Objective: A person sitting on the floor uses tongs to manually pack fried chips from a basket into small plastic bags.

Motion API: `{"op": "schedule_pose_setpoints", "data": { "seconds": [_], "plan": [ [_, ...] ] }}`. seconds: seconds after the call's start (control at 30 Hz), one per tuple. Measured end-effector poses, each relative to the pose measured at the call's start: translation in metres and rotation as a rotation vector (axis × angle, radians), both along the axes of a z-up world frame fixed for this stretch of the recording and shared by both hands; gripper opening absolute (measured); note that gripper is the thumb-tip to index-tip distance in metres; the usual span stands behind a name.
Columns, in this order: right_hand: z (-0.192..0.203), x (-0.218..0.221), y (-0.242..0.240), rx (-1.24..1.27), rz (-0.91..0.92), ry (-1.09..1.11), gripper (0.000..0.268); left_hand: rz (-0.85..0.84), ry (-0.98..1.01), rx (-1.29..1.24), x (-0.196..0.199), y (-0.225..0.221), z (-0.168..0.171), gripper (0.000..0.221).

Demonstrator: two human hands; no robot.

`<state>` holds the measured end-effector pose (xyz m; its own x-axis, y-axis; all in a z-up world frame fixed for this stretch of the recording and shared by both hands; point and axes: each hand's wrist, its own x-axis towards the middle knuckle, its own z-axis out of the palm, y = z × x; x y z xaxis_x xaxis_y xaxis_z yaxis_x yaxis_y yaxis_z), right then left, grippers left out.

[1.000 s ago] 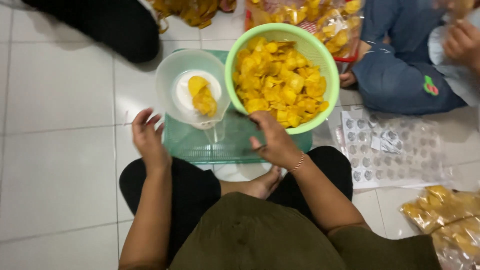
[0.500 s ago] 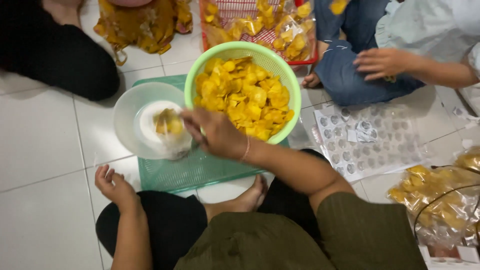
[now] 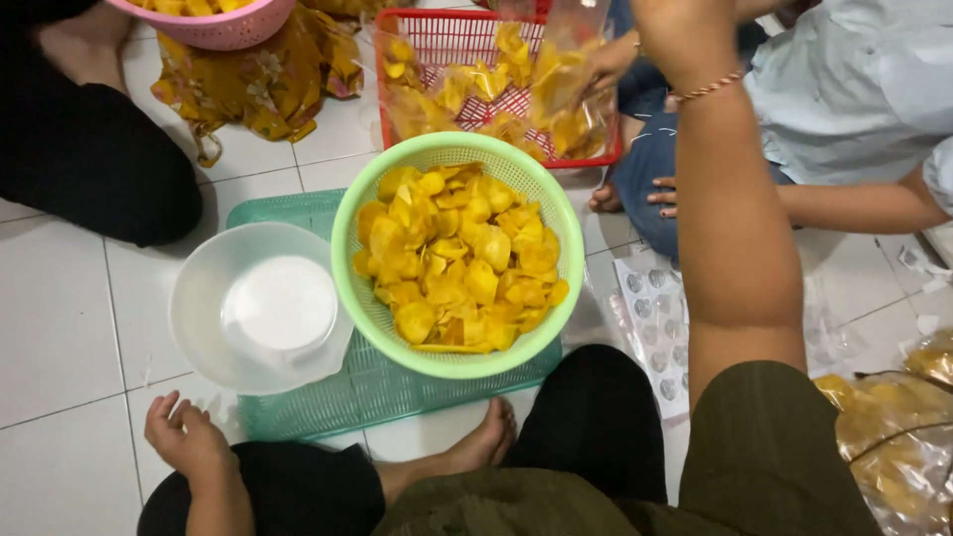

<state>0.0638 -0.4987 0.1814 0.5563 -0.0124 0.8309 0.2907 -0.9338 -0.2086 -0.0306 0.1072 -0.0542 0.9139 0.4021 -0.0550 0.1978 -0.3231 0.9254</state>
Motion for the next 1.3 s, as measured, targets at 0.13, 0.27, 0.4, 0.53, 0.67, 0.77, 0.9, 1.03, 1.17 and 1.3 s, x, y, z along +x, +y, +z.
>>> {"op": "schedule_pose_setpoints", "data": {
  "seconds": [0.13, 0.27, 0.4, 0.53, 0.67, 0.77, 0.9, 1.03, 1.17, 1.3],
  "plan": [
    [-0.051, 0.027, -0.028, -0.075, -0.081, -0.060, 0.011, 0.023, 0.053, 0.037, 0.004, -0.002, -0.005, 0.027],
    [-0.109, 0.032, -0.037, 0.068, -0.221, 0.102, 0.052, 0.021, 0.094, 0.047, 0.006, -0.008, 0.005, 0.026],
    [-0.193, 0.024, -0.043, 0.141, -0.329, 0.314, 0.065, 0.012, 0.059, 0.028, 0.009, -0.004, -0.007, 0.025],
    [-0.200, 0.005, -0.012, 0.127, -0.310, 0.343, 0.054, 0.033, 0.092, 0.028, 0.010, -0.007, -0.002, 0.030],
    [-0.207, -0.015, -0.006, 0.179, -0.194, 0.334, 0.045, 0.010, 0.023, 0.008, 0.008, 0.002, -0.018, 0.031],
    [-0.213, -0.028, -0.009, 0.190, -0.285, 0.301, 0.049, 0.039, 0.080, 0.006, 0.009, -0.006, -0.003, 0.033],
    [-0.217, -0.051, -0.012, 0.299, -0.261, 0.383, 0.050, 0.027, 0.091, 0.028, 0.007, -0.008, 0.003, 0.031],
    [-0.196, -0.082, 0.009, 0.462, -0.293, 0.416, 0.045, 0.050, 0.065, 0.018, 0.006, -0.006, 0.004, 0.031],
    [-0.225, -0.116, 0.018, 0.541, -0.328, 0.218, 0.031, 0.082, 0.130, 0.015, 0.005, -0.011, 0.015, 0.029],
    [-0.350, -0.162, -0.005, 0.265, -0.821, 0.697, 0.030, 0.099, 0.102, -0.009, 0.004, 0.002, -0.007, 0.030]
  ]
}}
